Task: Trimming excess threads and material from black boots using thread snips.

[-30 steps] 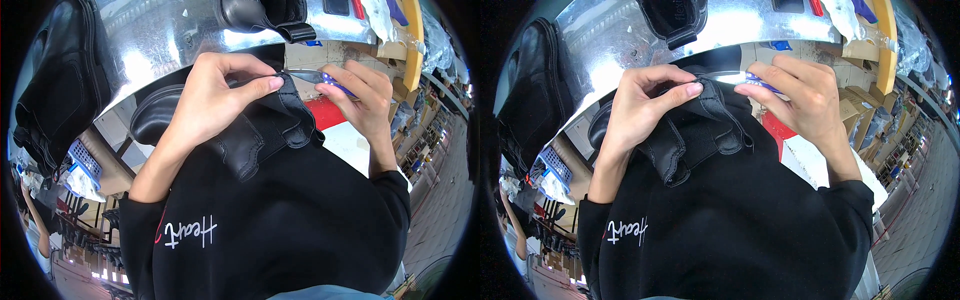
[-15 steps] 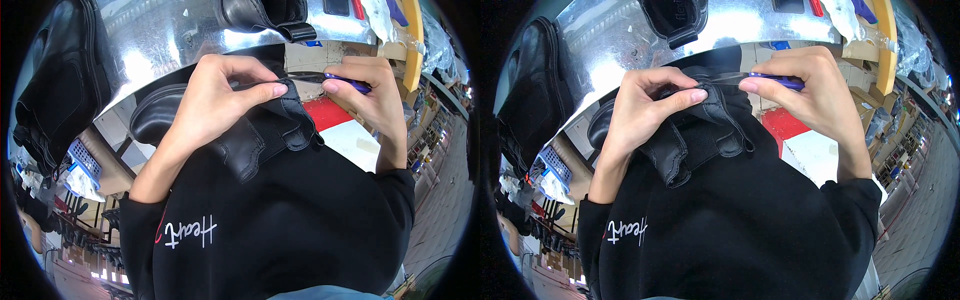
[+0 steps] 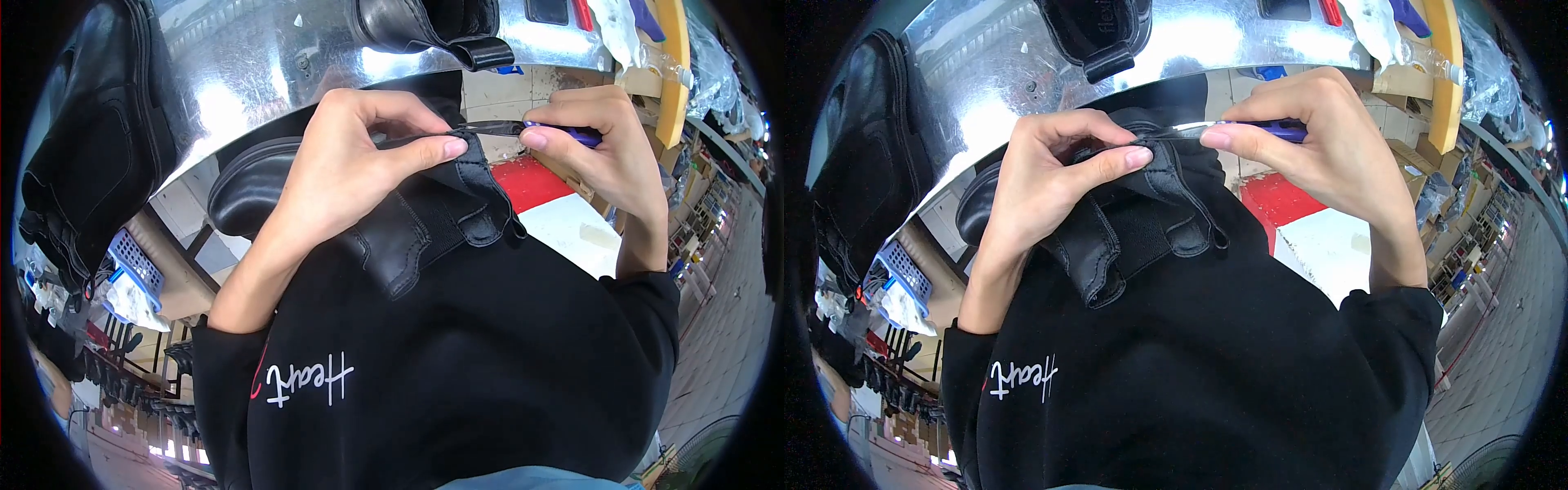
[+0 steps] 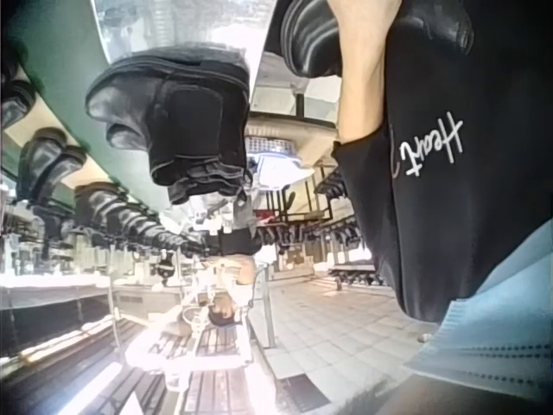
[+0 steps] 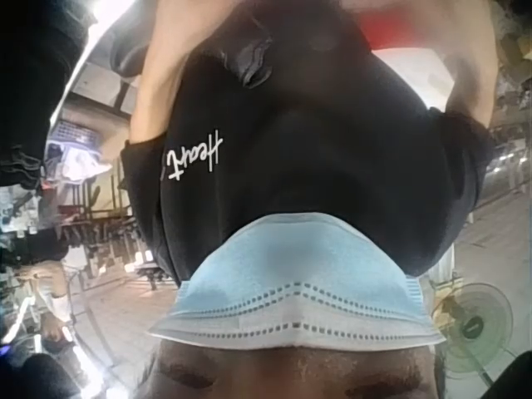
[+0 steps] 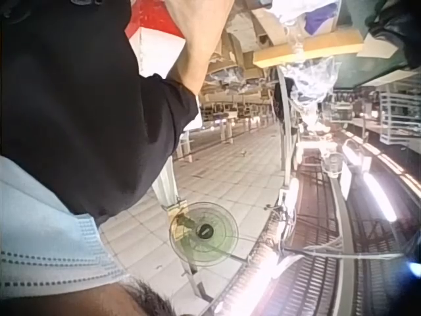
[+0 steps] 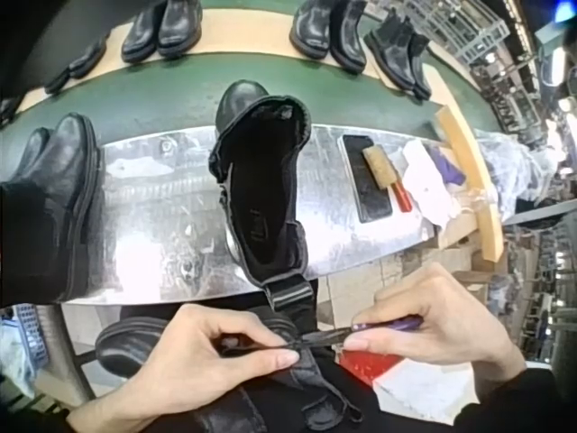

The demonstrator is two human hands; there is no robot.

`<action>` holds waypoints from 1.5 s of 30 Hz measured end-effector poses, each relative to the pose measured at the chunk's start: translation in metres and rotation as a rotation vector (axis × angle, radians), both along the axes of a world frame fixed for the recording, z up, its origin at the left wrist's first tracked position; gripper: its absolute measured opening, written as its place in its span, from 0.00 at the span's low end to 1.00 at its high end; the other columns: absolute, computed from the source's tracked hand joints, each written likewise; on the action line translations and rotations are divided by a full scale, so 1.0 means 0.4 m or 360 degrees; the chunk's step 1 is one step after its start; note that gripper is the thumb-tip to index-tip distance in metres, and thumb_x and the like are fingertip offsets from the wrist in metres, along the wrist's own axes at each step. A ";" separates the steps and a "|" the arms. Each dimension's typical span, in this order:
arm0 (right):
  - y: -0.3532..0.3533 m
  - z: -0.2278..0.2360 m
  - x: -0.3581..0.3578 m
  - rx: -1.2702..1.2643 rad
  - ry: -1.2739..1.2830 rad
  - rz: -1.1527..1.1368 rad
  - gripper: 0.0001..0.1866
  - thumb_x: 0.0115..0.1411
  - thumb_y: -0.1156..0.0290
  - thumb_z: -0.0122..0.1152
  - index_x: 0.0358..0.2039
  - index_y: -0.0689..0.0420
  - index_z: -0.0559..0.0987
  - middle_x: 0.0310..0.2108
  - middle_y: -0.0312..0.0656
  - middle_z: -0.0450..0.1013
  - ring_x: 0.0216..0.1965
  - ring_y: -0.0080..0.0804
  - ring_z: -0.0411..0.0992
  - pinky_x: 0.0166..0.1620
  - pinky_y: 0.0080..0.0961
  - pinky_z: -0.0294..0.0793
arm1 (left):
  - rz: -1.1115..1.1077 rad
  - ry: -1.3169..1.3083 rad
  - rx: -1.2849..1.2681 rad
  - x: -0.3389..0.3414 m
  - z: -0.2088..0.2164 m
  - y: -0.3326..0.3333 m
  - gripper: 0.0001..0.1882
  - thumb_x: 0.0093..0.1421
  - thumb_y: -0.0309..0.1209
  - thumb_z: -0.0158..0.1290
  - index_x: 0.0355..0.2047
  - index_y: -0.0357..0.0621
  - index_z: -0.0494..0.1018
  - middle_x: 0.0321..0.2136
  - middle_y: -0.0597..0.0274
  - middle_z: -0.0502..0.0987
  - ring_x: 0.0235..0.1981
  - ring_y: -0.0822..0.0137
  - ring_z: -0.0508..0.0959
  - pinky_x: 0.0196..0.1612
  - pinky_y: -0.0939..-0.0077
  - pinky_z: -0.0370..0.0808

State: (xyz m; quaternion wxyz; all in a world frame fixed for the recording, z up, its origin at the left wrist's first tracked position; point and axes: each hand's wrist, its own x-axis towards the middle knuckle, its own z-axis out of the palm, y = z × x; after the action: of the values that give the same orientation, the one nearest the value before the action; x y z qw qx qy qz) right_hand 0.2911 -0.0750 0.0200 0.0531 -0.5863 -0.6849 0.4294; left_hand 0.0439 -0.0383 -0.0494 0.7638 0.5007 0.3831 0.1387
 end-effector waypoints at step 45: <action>-0.001 -0.020 0.011 -0.0026 0.0119 0.0004 0.14 0.58 0.62 0.67 0.28 0.62 0.85 0.17 0.41 0.74 0.16 0.25 0.65 0.21 0.21 0.60 | -0.0015 0.0071 0.0045 0.001 0.006 0.002 0.08 0.54 0.29 0.66 0.31 0.37 0.82 0.27 0.63 0.81 0.28 0.77 0.78 0.34 0.85 0.73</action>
State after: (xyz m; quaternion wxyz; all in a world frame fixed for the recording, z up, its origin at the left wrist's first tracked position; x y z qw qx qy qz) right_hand 0.2957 -0.0754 0.0122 0.0734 -0.5693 -0.6796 0.4567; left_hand 0.0442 -0.0376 -0.0470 0.7485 0.5163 0.3956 0.1293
